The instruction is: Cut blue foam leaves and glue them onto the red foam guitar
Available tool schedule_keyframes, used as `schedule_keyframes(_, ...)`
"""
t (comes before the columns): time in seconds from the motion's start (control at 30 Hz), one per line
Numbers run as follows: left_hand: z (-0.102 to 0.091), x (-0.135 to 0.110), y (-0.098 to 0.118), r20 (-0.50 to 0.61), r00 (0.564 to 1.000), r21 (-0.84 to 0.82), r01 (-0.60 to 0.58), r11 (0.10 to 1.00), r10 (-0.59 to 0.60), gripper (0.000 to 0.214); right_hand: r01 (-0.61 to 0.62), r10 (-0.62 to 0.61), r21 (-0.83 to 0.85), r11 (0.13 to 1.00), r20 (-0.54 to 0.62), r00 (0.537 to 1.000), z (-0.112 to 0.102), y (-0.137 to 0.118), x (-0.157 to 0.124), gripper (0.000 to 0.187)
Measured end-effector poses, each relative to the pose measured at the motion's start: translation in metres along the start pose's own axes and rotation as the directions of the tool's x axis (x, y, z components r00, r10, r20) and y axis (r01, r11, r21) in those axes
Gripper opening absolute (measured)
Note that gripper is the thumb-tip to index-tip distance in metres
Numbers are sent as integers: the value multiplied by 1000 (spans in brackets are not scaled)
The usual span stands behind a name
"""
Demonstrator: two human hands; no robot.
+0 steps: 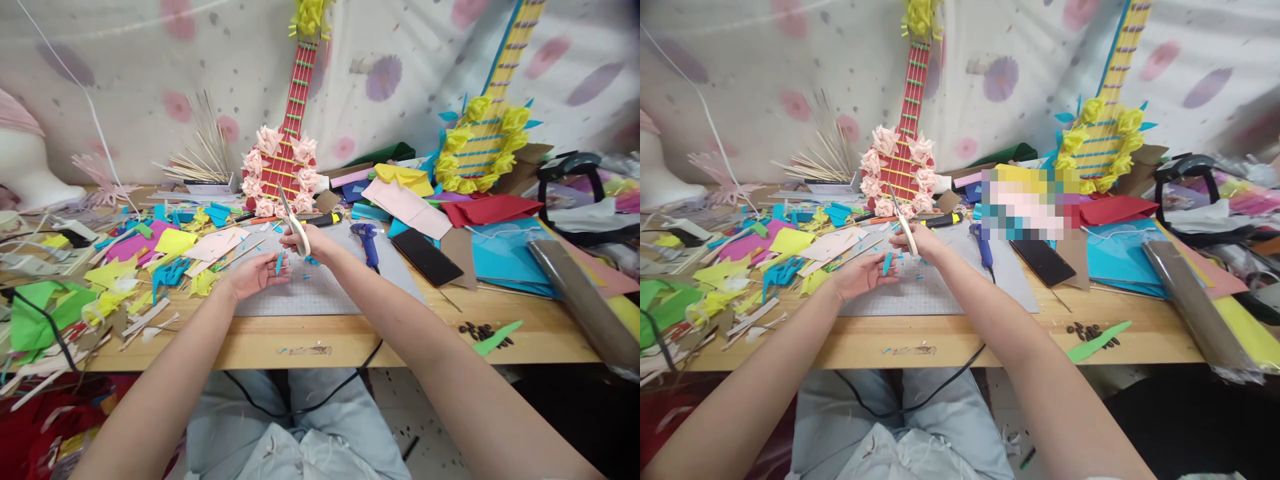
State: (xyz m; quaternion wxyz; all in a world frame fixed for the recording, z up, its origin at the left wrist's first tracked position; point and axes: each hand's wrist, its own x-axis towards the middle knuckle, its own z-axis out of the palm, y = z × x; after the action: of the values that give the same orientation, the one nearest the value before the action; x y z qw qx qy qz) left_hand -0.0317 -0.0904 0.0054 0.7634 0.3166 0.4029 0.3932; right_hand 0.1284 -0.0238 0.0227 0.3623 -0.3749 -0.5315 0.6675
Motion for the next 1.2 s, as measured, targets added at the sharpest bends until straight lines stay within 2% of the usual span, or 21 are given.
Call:
schedule_keyframes(0.1, 1, 0, -3, -24, 999, 85, -28, 996, 30, 13, -6, 5, -29, 1000, -10, 1000, -1, -1, -1, 34)
schedule_keyframes(0.2, 3, 0, -3, -91, 993, 159, -63, 985, 79, 21, -27, 22, -98, 995, -53, 998, -1, -2, -1, 32)
schedule_keyframes(0.37, 11, 0, 0, -205, 954, 414, -117, 903, 218, 21, -33, 19, -173, 984, -84, 996, 0, -1, 4, 33)
schedule_keyframes(0.47, 18, 1, 1, -275, 920, 490, -117, 864, 281, 17, 0, -12, -187, 982, -63, 998, -1, 1, 6, 35)
schedule_keyframes(0.57, 18, 3, 1, -336, 875, 451, -176, 875, 349, 15, 50, -60, -224, 973, -39, 997, -6, 3, 1, 36)
schedule_keyframes(0.67, 14, 6, 3, -376, 835, 324, -287, 902, 401, 15, 79, -47, -302, 950, 111, 993, -13, 3, -12, 40)
schedule_keyframes(0.77, 11, 8, 6, -413, 801, 216, -377, 901, 434, 17, 64, 73, -370, 927, 345, 936, -20, 1, -27, 45)
schedule_keyframes(0.83, 12, 10, 8, -421, 789, 171, -416, 893, 448, 17, 51, 139, -413, 909, 416, 899, -22, -2, -33, 47)
schedule_keyframes(1.0, 18, 14, 7, -398, 805, 134, -423, 896, 439, 14, 59, 180, -461, 885, 458, 871, -23, -6, -37, 49)
schedule_keyframes(1.2, 21, 14, 3, -384, 830, 117, -391, 913, 405, 11, 67, 171, -448, 892, 470, 866, -23, -1, -34, 48)
